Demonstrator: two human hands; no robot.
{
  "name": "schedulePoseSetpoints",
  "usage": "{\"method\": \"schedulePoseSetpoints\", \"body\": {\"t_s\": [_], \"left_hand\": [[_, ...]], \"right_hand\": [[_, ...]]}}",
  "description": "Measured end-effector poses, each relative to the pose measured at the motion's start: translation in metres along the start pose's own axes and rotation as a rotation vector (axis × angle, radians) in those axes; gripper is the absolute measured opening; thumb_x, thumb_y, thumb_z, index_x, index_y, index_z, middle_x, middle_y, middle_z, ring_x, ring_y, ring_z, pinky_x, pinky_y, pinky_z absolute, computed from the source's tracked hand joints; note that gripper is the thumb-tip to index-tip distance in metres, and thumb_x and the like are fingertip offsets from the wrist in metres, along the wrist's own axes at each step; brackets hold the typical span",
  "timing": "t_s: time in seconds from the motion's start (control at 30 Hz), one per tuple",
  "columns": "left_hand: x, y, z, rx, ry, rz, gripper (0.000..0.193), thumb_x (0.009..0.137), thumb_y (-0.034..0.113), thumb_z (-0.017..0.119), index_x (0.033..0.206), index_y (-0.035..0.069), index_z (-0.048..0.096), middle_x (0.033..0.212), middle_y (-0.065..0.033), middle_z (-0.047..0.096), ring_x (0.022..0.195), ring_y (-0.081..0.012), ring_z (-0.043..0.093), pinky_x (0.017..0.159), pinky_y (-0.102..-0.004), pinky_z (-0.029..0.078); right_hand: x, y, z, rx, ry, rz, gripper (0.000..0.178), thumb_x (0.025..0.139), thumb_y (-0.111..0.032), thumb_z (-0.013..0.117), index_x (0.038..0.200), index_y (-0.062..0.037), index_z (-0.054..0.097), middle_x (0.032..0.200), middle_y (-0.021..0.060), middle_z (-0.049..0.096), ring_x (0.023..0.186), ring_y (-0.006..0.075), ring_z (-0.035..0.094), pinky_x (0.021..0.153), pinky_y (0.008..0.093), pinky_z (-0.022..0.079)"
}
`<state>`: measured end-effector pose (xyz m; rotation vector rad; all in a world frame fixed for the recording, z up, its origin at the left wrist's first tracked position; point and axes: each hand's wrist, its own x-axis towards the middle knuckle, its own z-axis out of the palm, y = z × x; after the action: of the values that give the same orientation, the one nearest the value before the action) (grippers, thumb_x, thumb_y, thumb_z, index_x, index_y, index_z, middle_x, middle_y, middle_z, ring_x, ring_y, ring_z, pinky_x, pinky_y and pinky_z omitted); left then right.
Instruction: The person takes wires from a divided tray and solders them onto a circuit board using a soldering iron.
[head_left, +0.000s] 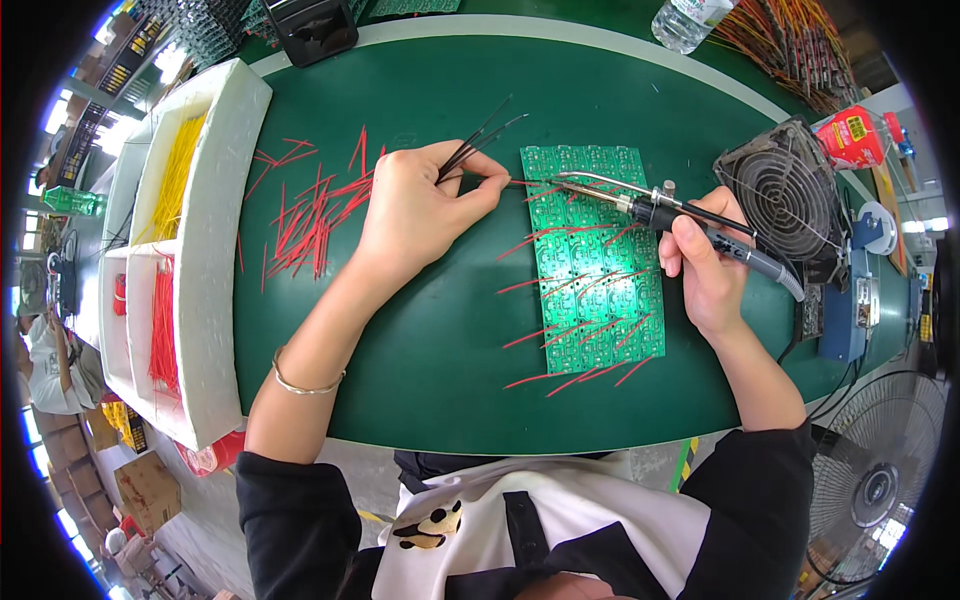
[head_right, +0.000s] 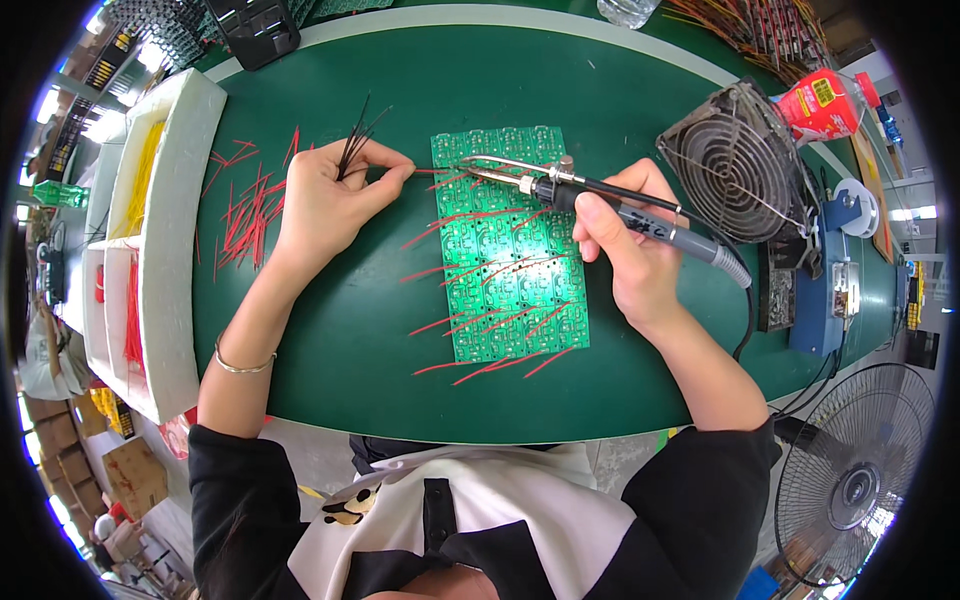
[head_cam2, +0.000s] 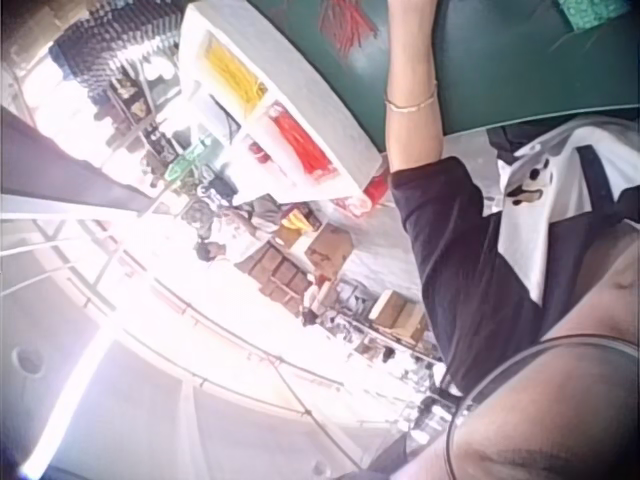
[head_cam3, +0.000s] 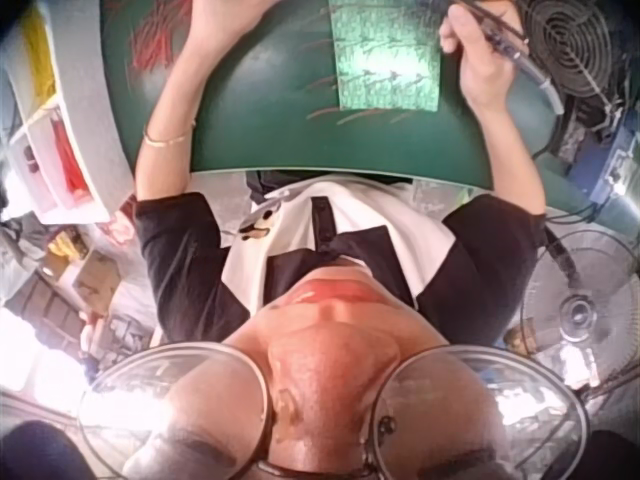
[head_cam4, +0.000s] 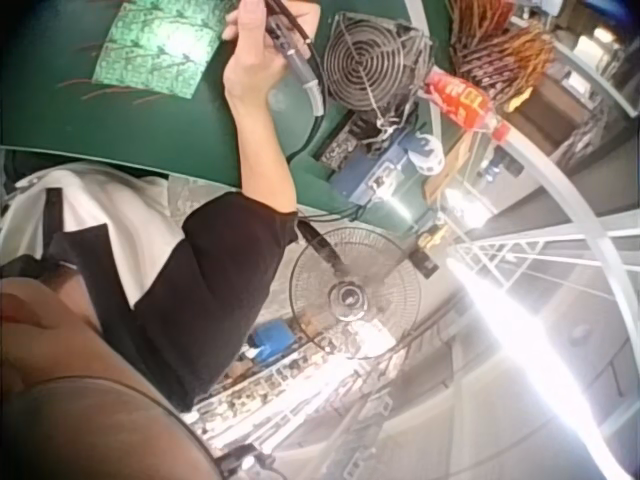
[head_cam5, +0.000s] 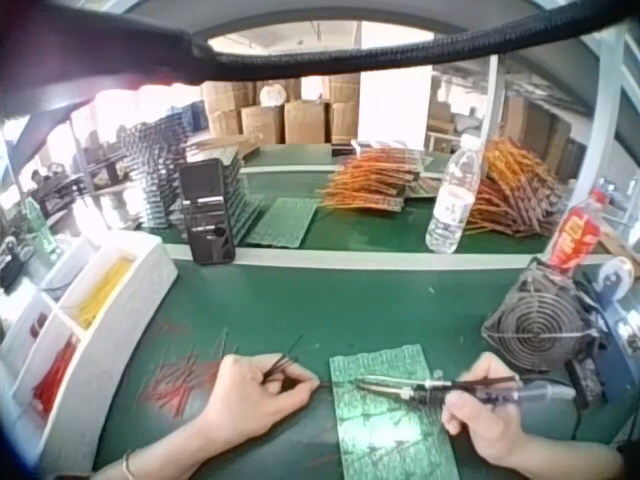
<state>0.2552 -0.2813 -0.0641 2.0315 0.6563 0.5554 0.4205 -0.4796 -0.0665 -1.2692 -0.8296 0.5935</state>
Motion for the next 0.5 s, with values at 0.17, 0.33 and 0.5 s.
{"method": "schedulePoseSetpoints", "body": {"t_s": [0.17, 0.33, 0.5], "left_hand": [[-0.0007, 0.0003, -0.0002, -0.01, 0.006, -0.004, 0.007, 0.072, 0.007, 0.065, 0.075, 0.002, 0.066, 0.048, 0.0096, 0.027, 0.047, 0.0002, 0.022, 0.043, -0.0193, 0.017], [-0.0009, 0.001, 0.0003, -0.019, 0.01, -0.001, 0.007, 0.072, 0.007, 0.065, 0.075, 0.001, 0.065, 0.048, 0.0097, 0.027, 0.047, 0.0003, 0.021, 0.043, -0.0192, 0.017], [-0.0006, -0.0005, 0.0008, -0.021, 0.014, -0.003, 0.007, 0.072, 0.008, 0.065, 0.074, 0.001, 0.065, 0.048, 0.0097, 0.027, 0.047, 0.0004, 0.021, 0.043, -0.0192, 0.017]], "right_hand": [[0.0017, 0.0004, 0.0007, 0.023, 0.033, -0.024, 0.017, 0.083, -0.011, 0.059, 0.08, -0.0036, 0.044, 0.063, 0.0072, 0.055, 0.048, 0.0079, 0.047, 0.046, 0.0201, 0.04], [0.0018, 0.0001, -0.0003, 0.017, 0.025, -0.012, 0.017, 0.083, -0.012, 0.059, 0.08, -0.0037, 0.044, 0.062, 0.0077, 0.055, 0.048, 0.0082, 0.047, 0.046, 0.0203, 0.04], [0.0014, 0.0008, 0.001, 0.022, 0.011, 0.002, 0.017, 0.084, -0.012, 0.058, 0.08, -0.0042, 0.044, 0.062, 0.0077, 0.055, 0.048, 0.0081, 0.047, 0.045, 0.0201, 0.039]]}}
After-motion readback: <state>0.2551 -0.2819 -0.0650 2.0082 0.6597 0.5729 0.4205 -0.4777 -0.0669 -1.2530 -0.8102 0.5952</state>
